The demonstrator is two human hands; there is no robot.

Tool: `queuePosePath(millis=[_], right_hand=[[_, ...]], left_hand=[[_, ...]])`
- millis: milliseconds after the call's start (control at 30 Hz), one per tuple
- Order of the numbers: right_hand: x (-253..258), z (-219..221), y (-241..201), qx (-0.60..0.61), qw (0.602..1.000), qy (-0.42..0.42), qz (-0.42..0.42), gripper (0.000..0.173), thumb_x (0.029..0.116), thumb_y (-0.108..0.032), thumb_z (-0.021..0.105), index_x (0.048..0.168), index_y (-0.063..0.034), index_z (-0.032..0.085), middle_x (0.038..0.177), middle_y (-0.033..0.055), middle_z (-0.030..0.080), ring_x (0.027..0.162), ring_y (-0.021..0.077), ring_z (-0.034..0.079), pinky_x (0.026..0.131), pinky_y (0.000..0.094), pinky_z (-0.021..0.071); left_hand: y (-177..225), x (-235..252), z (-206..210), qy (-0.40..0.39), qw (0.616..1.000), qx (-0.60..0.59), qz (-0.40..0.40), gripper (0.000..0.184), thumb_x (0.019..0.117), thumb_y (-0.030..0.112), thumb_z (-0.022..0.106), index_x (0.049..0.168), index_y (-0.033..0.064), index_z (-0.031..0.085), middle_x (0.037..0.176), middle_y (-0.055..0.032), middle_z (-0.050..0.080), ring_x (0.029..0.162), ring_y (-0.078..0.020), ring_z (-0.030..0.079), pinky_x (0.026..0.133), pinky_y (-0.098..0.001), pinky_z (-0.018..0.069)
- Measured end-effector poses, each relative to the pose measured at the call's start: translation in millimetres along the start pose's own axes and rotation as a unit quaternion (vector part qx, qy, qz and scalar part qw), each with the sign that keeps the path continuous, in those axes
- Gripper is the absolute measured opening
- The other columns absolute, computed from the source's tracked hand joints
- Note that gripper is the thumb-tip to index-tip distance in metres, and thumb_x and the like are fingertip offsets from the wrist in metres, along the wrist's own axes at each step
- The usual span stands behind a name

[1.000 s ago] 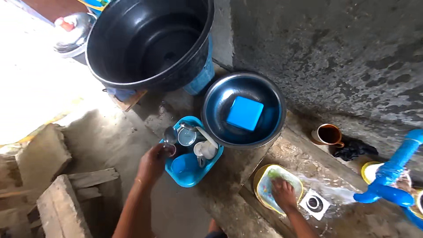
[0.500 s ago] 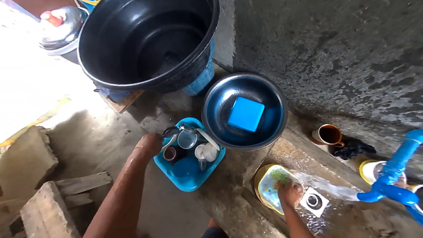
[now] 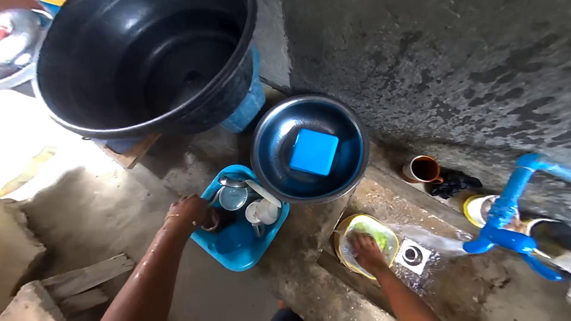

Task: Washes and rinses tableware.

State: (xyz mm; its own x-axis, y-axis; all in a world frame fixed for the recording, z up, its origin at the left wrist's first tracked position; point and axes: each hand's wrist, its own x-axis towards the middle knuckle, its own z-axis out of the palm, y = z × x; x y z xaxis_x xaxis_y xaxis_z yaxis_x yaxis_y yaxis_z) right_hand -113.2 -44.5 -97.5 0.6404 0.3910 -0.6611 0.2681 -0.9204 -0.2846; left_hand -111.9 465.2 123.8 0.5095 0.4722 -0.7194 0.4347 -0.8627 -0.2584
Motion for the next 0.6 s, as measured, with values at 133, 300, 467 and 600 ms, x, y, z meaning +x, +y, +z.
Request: queuePosePath(millis=[133, 300, 467, 600], right_hand=[[7, 1, -2, 0.115, 0.956, 0.133, 0.237, 0.056, 0.0979, -0.030, 0.063, 0.147, -0.0031, 0.053, 0.152, 0.0340, 0.042, 0.144, 0.0533, 0.036, 0.117, 0.0667, 0.0269], [6, -3, 24, 0.042, 0.994, 0.054, 0.088, 0.048, 0.1024, -0.025, 0.056, 0.149, -0.0131, 0.054, 0.156, 0.0244, 0.044, 0.147, 0.0465, 0.036, 0.119, 0.0664, 0.0248], [26, -12, 34, 0.181, 0.930, 0.250, 0.197, 0.060, 0.1005, -0.038, 0.059, 0.150, -0.0059, 0.051, 0.153, 0.0277, 0.047, 0.143, 0.0460, 0.044, 0.117, 0.0628, 0.0332], [12, -7, 47, 0.193, 0.955, 0.198, 0.106, 0.088, 0.0891, -0.065, 0.063, 0.155, -0.0101, 0.045, 0.163, 0.0247, 0.034, 0.150, 0.0454, 0.031, 0.120, 0.0681, 0.0218]], left_hand=[[-10, 3, 17, 0.115, 0.987, -0.116, 0.003, 0.047, 0.0996, 0.037, 0.067, 0.131, 0.0020, 0.065, 0.133, -0.0307, 0.060, 0.125, -0.0532, 0.054, 0.100, -0.0737, 0.0414], [-11, -38, 26, 0.252, 0.947, -0.190, 0.054, 0.048, 0.1022, 0.037, 0.062, 0.131, -0.0014, 0.063, 0.136, -0.0341, 0.055, 0.131, -0.0546, 0.049, 0.108, -0.0722, 0.0345], [11, -82, 36, 0.376, 0.890, -0.215, 0.141, 0.048, 0.1039, 0.037, 0.055, 0.129, -0.0023, 0.064, 0.136, -0.0290, 0.059, 0.130, -0.0467, 0.053, 0.110, -0.0618, 0.0391], [74, -120, 45, 0.449, 0.824, -0.251, 0.238, 0.033, 0.1046, 0.019, 0.055, 0.116, -0.0085, 0.068, 0.122, -0.0300, 0.065, 0.120, -0.0411, 0.061, 0.106, -0.0511, 0.0470]])
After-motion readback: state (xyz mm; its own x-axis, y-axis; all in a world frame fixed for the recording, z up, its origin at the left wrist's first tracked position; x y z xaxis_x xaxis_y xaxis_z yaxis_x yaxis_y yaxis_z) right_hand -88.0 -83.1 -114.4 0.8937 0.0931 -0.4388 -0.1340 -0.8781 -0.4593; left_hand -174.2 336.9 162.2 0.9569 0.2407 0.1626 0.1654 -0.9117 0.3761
